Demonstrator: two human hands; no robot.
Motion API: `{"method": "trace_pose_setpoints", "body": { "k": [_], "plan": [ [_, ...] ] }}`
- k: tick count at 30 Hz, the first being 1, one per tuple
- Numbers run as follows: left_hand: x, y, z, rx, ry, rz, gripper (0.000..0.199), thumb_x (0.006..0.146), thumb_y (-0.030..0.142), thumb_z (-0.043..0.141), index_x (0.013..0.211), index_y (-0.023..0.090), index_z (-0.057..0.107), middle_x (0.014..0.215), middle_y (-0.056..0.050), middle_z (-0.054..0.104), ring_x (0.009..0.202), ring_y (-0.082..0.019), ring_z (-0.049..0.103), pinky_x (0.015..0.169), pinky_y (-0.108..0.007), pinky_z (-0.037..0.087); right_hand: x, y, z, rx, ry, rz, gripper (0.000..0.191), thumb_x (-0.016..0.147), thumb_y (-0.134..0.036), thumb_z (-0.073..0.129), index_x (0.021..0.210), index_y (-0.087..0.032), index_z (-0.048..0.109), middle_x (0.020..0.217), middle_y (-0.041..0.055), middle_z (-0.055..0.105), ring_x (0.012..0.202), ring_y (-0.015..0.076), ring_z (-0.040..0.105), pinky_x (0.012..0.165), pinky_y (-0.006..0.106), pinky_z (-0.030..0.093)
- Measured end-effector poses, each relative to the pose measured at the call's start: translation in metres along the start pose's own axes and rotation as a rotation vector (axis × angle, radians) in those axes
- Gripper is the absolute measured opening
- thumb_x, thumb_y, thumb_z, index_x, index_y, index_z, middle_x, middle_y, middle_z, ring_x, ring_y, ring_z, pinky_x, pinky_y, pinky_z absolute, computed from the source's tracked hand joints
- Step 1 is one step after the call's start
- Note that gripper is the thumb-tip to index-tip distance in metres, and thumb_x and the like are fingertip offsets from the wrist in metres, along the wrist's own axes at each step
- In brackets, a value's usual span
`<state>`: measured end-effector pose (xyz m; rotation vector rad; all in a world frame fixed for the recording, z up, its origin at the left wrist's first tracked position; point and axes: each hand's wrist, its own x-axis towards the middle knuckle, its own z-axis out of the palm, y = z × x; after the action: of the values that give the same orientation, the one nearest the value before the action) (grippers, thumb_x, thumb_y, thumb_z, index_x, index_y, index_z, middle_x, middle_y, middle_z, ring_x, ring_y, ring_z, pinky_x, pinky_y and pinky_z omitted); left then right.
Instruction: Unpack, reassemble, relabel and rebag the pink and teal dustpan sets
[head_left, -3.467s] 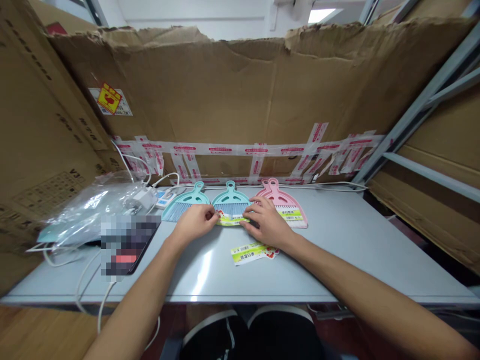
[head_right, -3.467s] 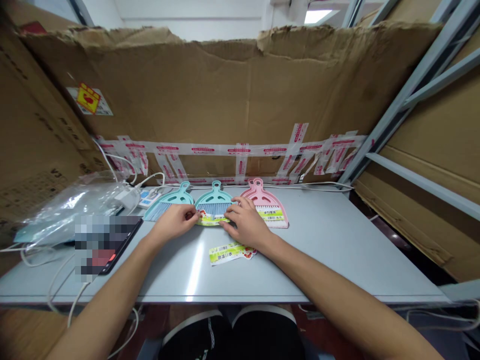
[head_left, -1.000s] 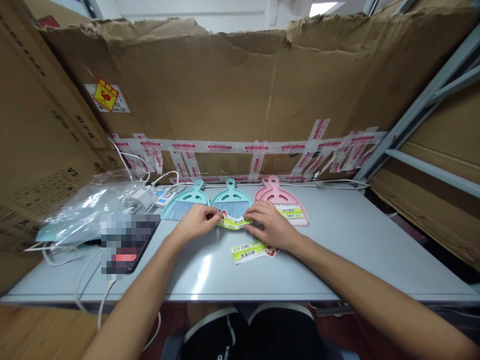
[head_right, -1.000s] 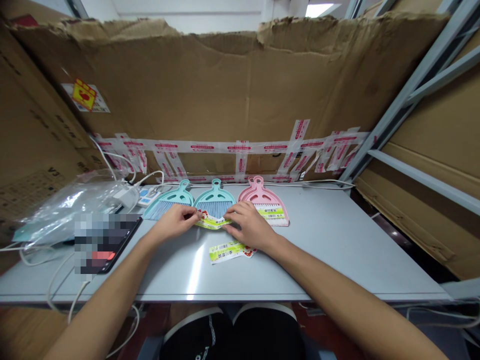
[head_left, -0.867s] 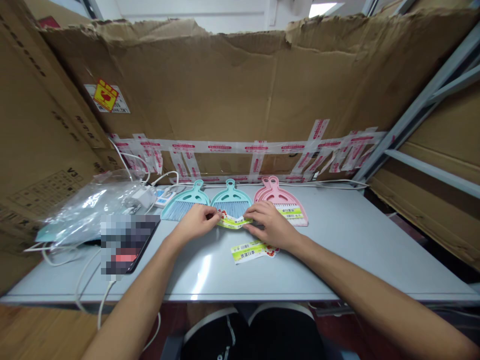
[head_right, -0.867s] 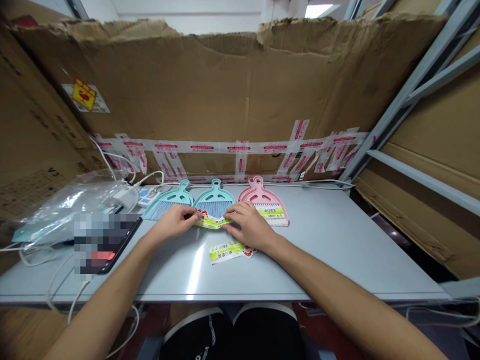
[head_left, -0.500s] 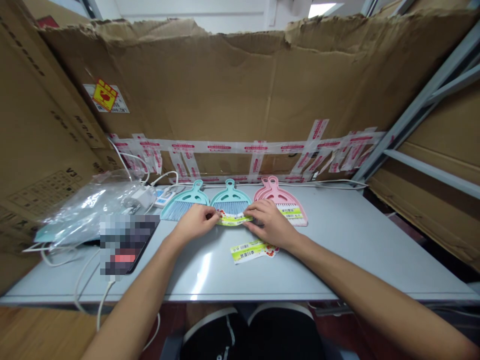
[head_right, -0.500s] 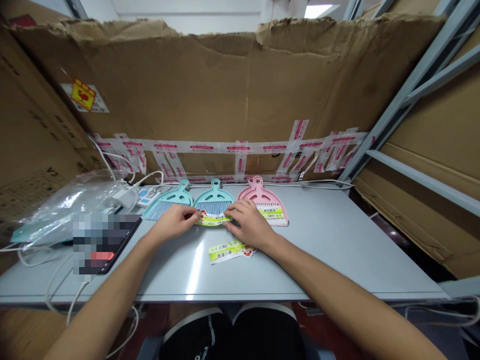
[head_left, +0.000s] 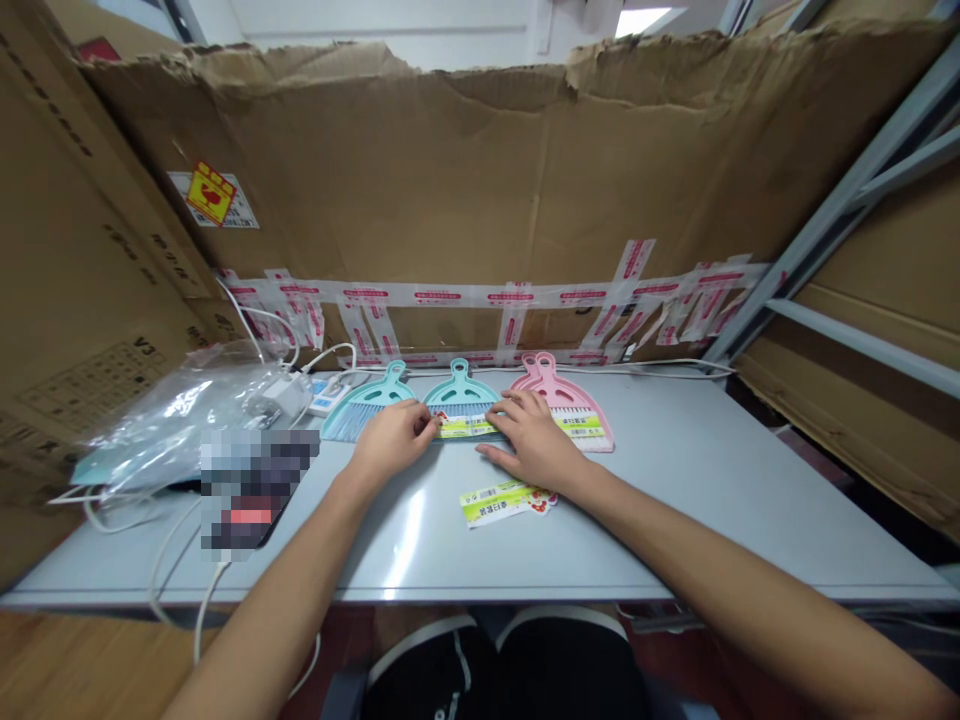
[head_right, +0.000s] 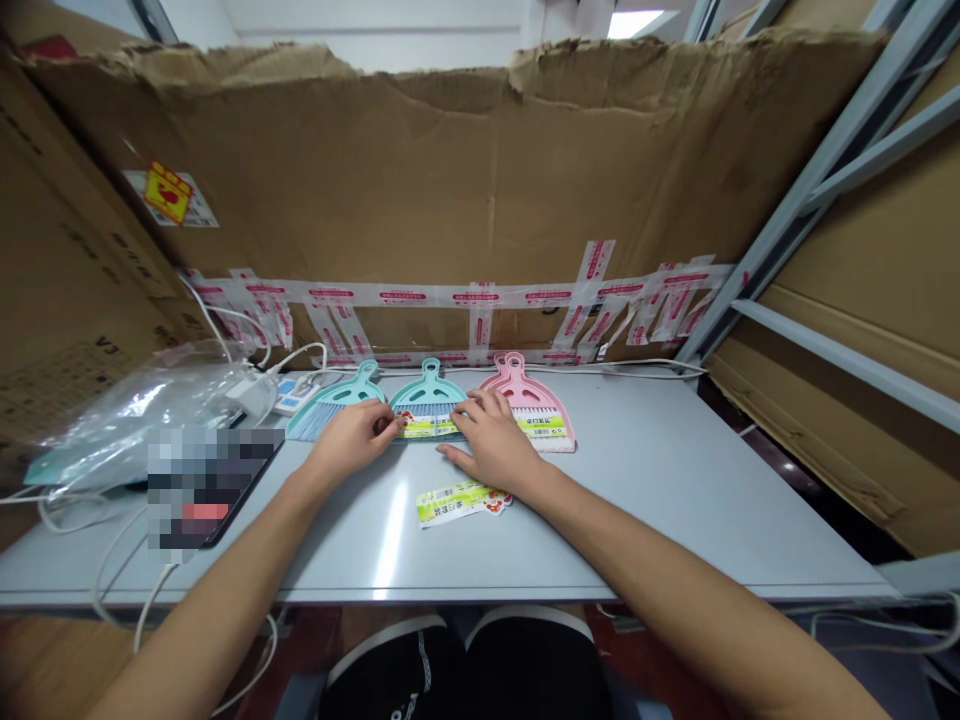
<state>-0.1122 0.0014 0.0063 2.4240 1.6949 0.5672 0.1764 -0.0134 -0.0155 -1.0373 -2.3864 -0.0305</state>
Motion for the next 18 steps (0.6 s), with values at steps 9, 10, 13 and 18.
{"method": "trace_pose_setpoints", "body": {
  "k": [9, 10, 13, 18],
  "plan": [
    [0.006, 0.001, 0.005, 0.047, 0.026, -0.069, 0.035, 0.105, 0.046, 0.057, 0.084, 0.023, 0.072, 0.093, -0.009, 0.074, 0.081, -0.026, 0.065, 0.068, -0.036, 0.035, 0.002, -0.002, 0.004, -0.058, -0.032, 0.038, 0.049, 0.107, -0.057, 0.069, 0.14, -0.021, 0.075, 0.143, 0.0177, 0.072, 0.15, 0.0489, 0.046, 0.128, 0.079, 0.029],
    [0.006, 0.001, 0.005, 0.049, 0.03, -0.069, 0.034, 0.105, 0.047, 0.057, 0.085, 0.023, 0.071, 0.093, -0.009, 0.074, 0.082, -0.026, 0.065, 0.068, -0.036, 0.035, 0.002, -0.002, 0.004, -0.06, -0.036, 0.04, 0.049, 0.107, -0.056, 0.069, 0.14, -0.021, 0.075, 0.143, 0.0177, 0.072, 0.15, 0.0493, 0.046, 0.128, 0.079, 0.029],
    [0.004, 0.001, 0.004, 0.045, 0.064, -0.061, 0.032, 0.106, 0.047, 0.058, 0.089, 0.023, 0.069, 0.096, -0.009, 0.073, 0.086, -0.026, 0.065, 0.07, -0.037, 0.036, 0.001, -0.004, -0.001, -0.04, -0.027, 0.024, 0.048, 0.107, -0.053, 0.071, 0.142, -0.021, 0.075, 0.144, 0.0182, 0.071, 0.151, 0.0494, 0.045, 0.127, 0.079, 0.032],
    [0.002, -0.006, 0.001, 0.011, 0.154, -0.094, 0.031, 0.106, 0.05, 0.059, 0.118, 0.022, 0.069, 0.1, -0.007, 0.074, 0.086, -0.026, 0.065, 0.072, -0.036, 0.04, -0.005, -0.012, -0.015, 0.058, 0.063, -0.089, 0.04, 0.106, -0.044, 0.074, 0.141, -0.025, 0.075, 0.143, 0.0169, 0.07, 0.152, 0.0453, 0.046, 0.122, 0.073, 0.044]
  ]
}}
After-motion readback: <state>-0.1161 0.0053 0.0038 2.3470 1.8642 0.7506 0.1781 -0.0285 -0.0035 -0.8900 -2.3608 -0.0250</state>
